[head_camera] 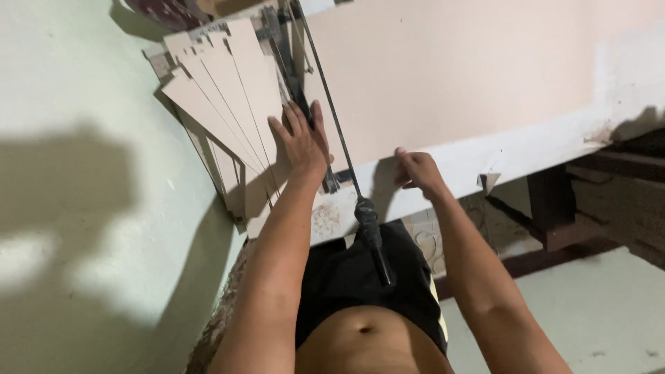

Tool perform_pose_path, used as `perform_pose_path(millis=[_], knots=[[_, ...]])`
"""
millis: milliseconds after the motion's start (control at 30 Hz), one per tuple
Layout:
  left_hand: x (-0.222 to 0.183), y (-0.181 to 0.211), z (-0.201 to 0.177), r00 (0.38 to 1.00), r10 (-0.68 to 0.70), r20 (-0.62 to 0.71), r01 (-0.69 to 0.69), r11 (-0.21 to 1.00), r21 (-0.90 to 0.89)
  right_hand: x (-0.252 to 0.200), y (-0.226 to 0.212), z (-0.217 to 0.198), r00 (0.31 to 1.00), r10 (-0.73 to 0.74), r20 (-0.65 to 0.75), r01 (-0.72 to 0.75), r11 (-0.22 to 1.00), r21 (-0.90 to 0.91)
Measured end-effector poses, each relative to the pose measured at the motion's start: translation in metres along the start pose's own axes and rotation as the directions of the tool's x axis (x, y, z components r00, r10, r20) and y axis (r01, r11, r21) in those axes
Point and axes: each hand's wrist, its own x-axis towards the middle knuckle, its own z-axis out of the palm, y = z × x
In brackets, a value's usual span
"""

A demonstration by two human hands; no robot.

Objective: Cutting cardboard sheets using a manual paper cutter and stacking the pieces.

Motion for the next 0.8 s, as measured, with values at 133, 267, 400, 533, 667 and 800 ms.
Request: perform_pose_path(millis=[133, 267, 400, 533, 667, 800], knots=[[0.005, 0.000, 0.003, 1.000, -0.012, 0.003, 0.012, 1.000, 0.004, -0.098, -0.086, 0.023, 0.998, -0.009, 0.063, 0.050, 0.723, -0.689], [0.001, 0.003, -0.007, 0.998, -0.031, 0.055, 0.030, 0.999, 0.018, -0.236, -0.152, 0.068, 0.967, 0.084, 0.239, 0.163, 0.515, -0.842], [0.015, 0.001, -0.002, 0.995, 0.006, 0.096, 0.008, 0.988, -0.153, -0.136, 0.000, 0.093, 0.970, 0.072, 0.231, 0.186, 0.386, -0.903], [0.010, -0.003, 0.002, 0.998, 0.002, 0.060, 0.011, 0.977, -0.215, -0.092, 0.063, 0.092, 0.968, -0.132, 0.213, 0.249, 0.430, -0.868], [-0.018, -0.001, -0.012, 0.997, 0.014, -0.074, -0.022, 0.994, -0.104, -0.196, -0.057, 0.064, 0.974, -0.086, 0.210, 0.209, 0.705, -0.678], [0.008, -0.003, 0.045, 0.921, 0.362, -0.145, -0.343, 0.929, 0.137, -0.213, -0.105, 0.037, 0.989, 0.003, 0.146, 0.078, 0.833, -0.548]])
